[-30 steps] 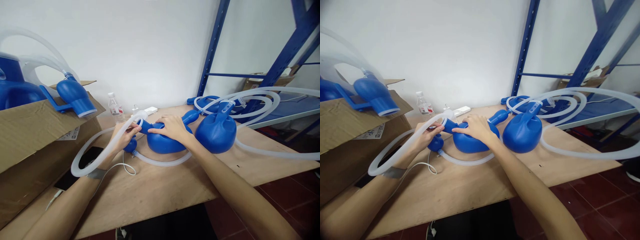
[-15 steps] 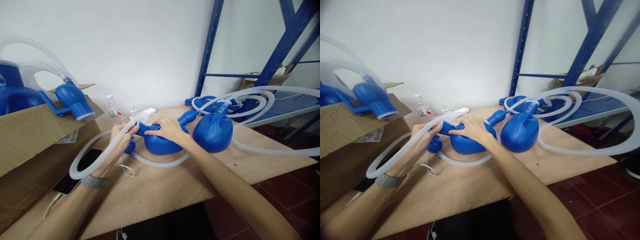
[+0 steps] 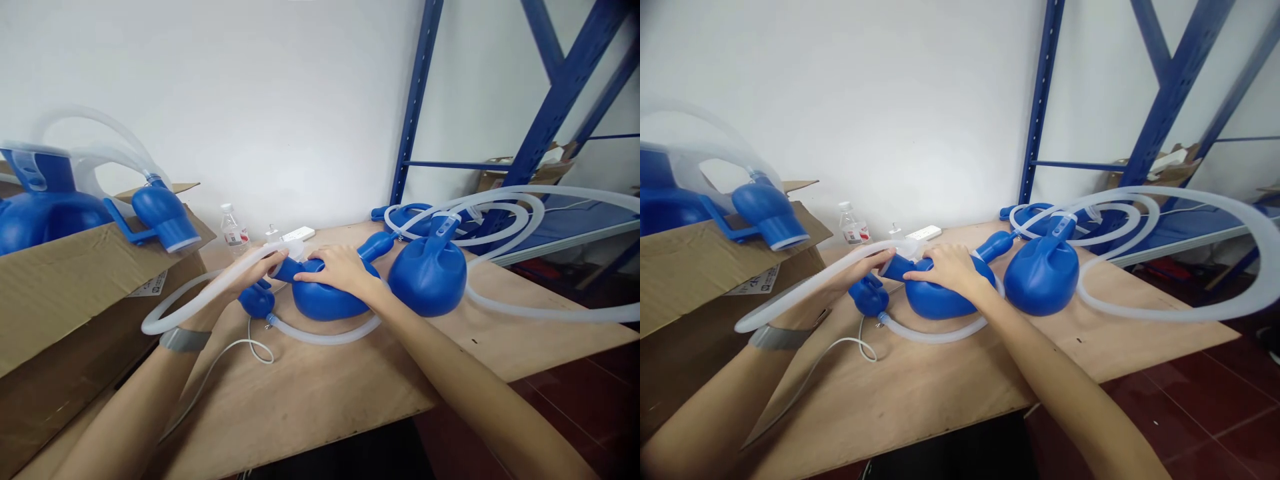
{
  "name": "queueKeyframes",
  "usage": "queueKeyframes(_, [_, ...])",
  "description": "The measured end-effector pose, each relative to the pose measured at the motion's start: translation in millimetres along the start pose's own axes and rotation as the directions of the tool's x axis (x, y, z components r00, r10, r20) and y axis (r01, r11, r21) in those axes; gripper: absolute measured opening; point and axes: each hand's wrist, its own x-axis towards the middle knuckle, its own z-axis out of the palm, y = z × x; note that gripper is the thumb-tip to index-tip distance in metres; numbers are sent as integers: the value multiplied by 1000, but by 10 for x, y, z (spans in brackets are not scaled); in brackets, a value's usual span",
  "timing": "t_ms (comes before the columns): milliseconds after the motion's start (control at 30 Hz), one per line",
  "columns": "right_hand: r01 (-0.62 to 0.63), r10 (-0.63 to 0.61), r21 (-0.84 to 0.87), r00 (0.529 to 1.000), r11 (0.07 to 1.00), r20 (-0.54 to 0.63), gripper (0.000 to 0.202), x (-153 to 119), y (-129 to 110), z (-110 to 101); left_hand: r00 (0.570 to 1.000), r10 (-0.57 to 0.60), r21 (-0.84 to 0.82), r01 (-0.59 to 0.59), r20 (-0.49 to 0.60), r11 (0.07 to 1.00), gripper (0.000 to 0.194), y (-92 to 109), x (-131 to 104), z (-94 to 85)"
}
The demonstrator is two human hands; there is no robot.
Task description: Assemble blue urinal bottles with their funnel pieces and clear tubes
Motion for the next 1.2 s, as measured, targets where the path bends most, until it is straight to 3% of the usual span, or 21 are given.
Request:
queueKeyframes(100, [18, -18, -11, 1000, 1000, 1, 71, -6, 10, -10, 991, -52, -43, 57, 122, 997, 30, -50, 90, 13])
queueKeyframes(267, [24, -24, -7, 1000, 1000, -11, 72, 0, 33, 23, 996, -11, -21, 13, 91, 1000, 50, -165, 163, 18])
queueKeyframes(467, [15, -15, -6, 1000, 1000, 2, 73, 1, 36, 23, 990, -86, -137, 101, 109, 985, 41, -175, 207, -3])
queueKeyframes(633, [29, -30, 15, 999, 999, 30, 72, 2, 56, -7, 988, -132, -263, 149, 79, 953, 39, -72, 159, -180])
queueKeyframes(733, [6, -6, 3, 1000, 1000, 18, 73, 4, 60, -5, 996, -73, -107, 78, 46, 991, 41, -29, 101, -272])
queueKeyframes(800, [3, -3, 2, 1000, 1000, 12, 72, 4, 59, -2, 998, -47, -9, 46, -43, 999, 41, -59, 77, -294])
queueKeyframes(900, [6, -7, 24, 1000, 1000, 12, 69, 12, 65, 5, 989, -58, 82, 70, -134, 994, 41, -222, 52, -286])
queueKeyframes(1033, [3, -3, 60, 1000, 998, 1, 67, 82, 125, 41, 983, -42, 309, 96, -177, 946, 38, -504, -8, -235])
queueKeyframes(1100, [36, -34, 54, 999, 998, -38, 64, 133, 178, 63, 980, 0, 348, 71, -199, 935, 34, -588, -46, -193])
queueKeyframes(1200, [172, -168, 19, 976, 985, -139, 55, 165, 228, 72, 983, 112, 398, -44, -149, 917, 31, -652, -88, -109])
